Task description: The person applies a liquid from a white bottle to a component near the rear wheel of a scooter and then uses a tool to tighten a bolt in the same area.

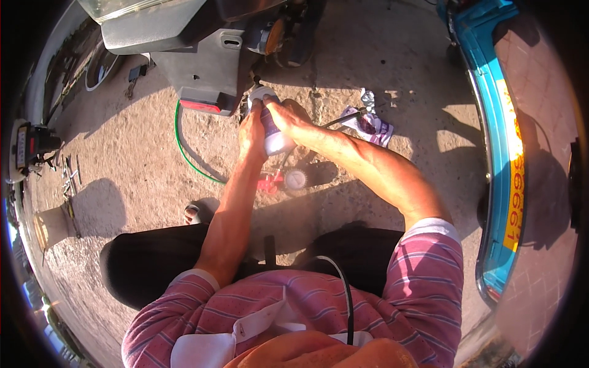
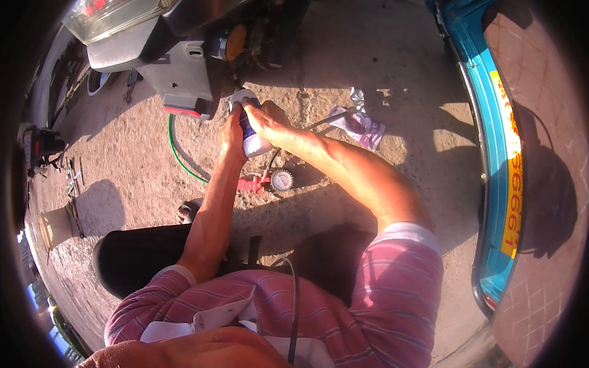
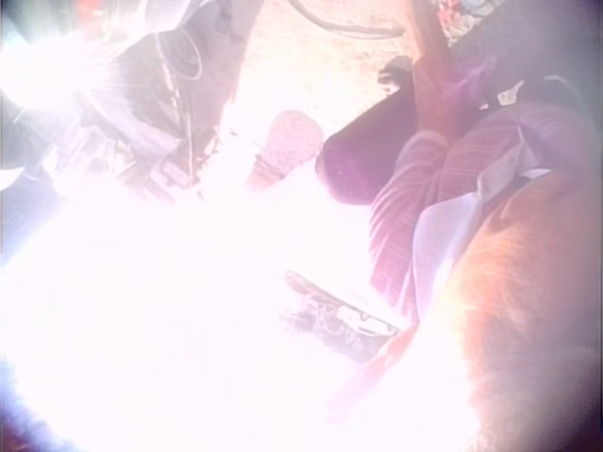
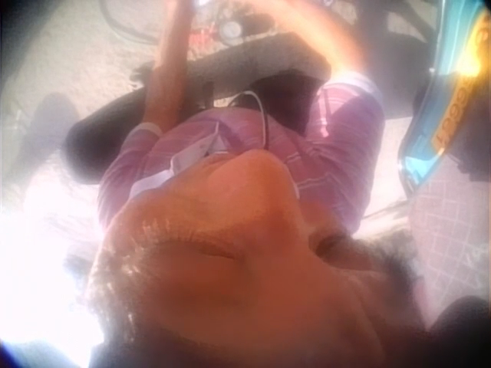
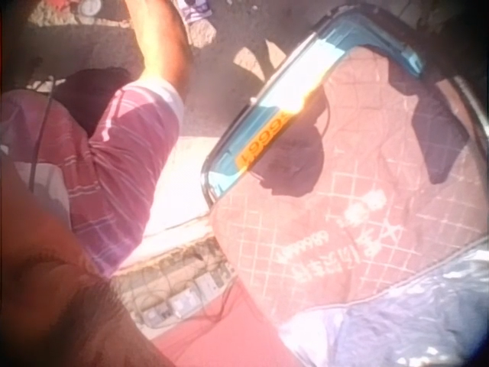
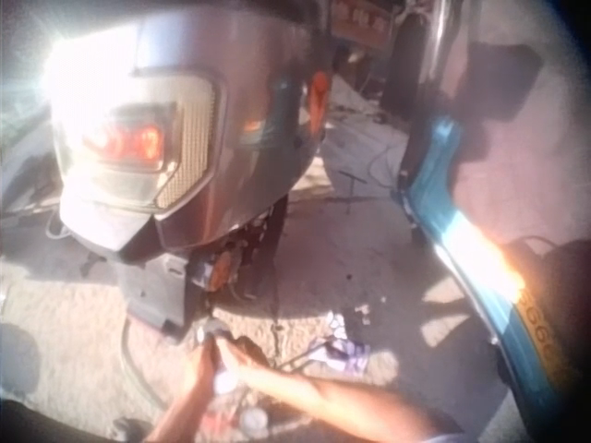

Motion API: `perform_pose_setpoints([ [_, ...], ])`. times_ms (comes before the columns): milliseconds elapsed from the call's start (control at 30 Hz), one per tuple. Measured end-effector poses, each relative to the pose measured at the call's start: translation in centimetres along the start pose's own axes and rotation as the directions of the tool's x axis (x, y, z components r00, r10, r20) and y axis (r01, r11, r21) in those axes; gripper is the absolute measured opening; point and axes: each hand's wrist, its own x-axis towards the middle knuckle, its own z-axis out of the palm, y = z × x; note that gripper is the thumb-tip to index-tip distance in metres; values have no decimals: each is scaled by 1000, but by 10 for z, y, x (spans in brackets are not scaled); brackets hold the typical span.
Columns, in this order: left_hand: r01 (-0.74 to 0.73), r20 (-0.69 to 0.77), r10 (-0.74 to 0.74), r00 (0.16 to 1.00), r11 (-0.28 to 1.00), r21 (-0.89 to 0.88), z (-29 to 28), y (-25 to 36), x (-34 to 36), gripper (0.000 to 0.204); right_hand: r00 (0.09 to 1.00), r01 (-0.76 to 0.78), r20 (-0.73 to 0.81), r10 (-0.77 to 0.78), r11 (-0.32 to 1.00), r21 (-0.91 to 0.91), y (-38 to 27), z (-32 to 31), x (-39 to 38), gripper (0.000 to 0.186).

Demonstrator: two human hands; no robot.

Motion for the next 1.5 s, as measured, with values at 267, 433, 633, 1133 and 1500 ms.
perform_pose_setpoints([
  [267,-30,49,35,998,995,-94,2,11,-4,55,988,-82,121,98,987,-137,-78,1,-33,65],
  [433,-13,132,35,991,987,-162,28,22,-16,46,991,-116,41,130,960,-254,-117,-23,-49,54],
  [633,5,192,32,981,982,-189,29,25,-9,42,995,-81,55,88,991,-110,-112,-29,-37,58],
  [1133,-2,86,18,996,982,-187,27,20,0,52,986,-165,-35,165,986,13,-86,-19,-18,52],
  [1500,-80,7,82,997,986,-148,-6,10,31,53,981,-163,-112,160,987,-15,-82,-5,-13,59],
])
